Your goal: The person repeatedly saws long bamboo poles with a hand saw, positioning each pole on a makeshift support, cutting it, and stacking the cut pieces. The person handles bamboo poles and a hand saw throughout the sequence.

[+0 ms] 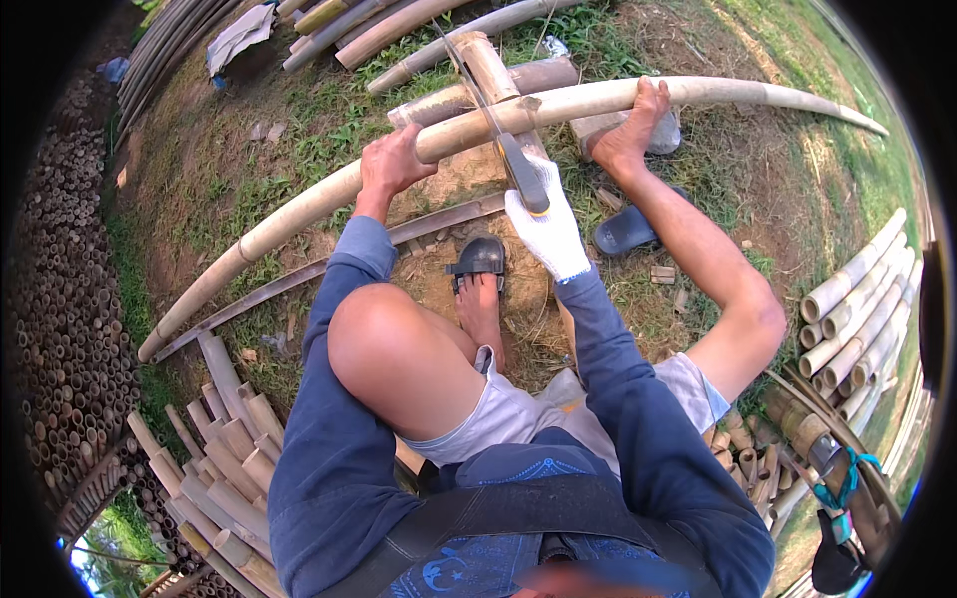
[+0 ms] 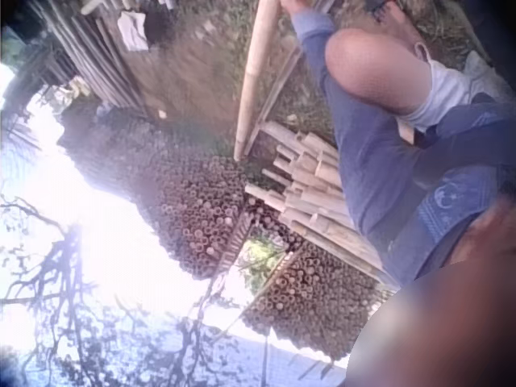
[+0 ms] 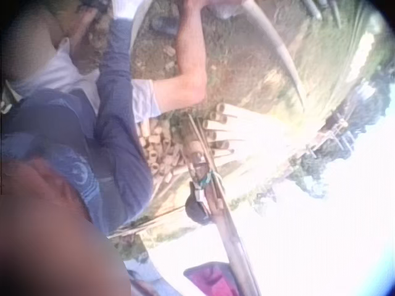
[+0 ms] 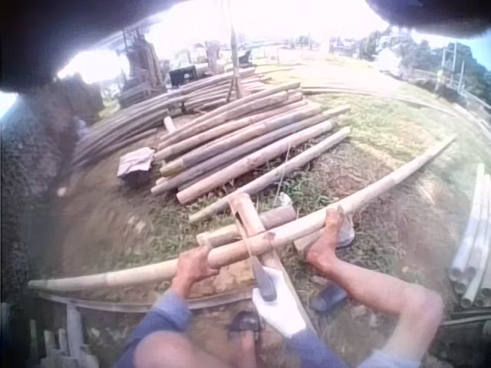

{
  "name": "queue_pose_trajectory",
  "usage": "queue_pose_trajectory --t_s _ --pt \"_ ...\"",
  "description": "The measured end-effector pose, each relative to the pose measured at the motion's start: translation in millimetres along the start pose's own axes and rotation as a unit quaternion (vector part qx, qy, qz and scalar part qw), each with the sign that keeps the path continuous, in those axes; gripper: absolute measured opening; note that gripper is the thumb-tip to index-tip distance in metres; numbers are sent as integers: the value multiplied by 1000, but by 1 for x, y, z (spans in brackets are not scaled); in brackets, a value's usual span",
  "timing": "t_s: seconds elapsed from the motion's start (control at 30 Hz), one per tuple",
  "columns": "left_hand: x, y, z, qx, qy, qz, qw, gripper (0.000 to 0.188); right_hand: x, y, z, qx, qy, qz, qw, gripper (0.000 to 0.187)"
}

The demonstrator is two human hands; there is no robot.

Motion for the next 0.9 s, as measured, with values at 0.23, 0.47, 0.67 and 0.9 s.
queue_pose_trajectory --t_s 0.23,0.47,0.67,0.9 --pt "23 -17 3 -34 -28 7 999 64 21 -101 -33 5 -88 60 994 53" --pt "32 -33 15 -39 -44 -14 998 72 24 -122 -54 60 -180 141 972 57" --pt "16 -15 15 -67 -30 9 997 67 -14 -14 0 -7 -23 58 998 42" --pt "32 -30 20 -32 -31 -30 999 73 70 -200 -92 56 -196 99 974 58"
Point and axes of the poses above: each hand's wrist, its own y-axis towards the middle knuckle, its own z-axis out of the palm, x = y × z, the point moved 6 cm from there along y, towards the middle knuckle, and after that the axes turned 6 degrees about -x, right-handed, at the moved point
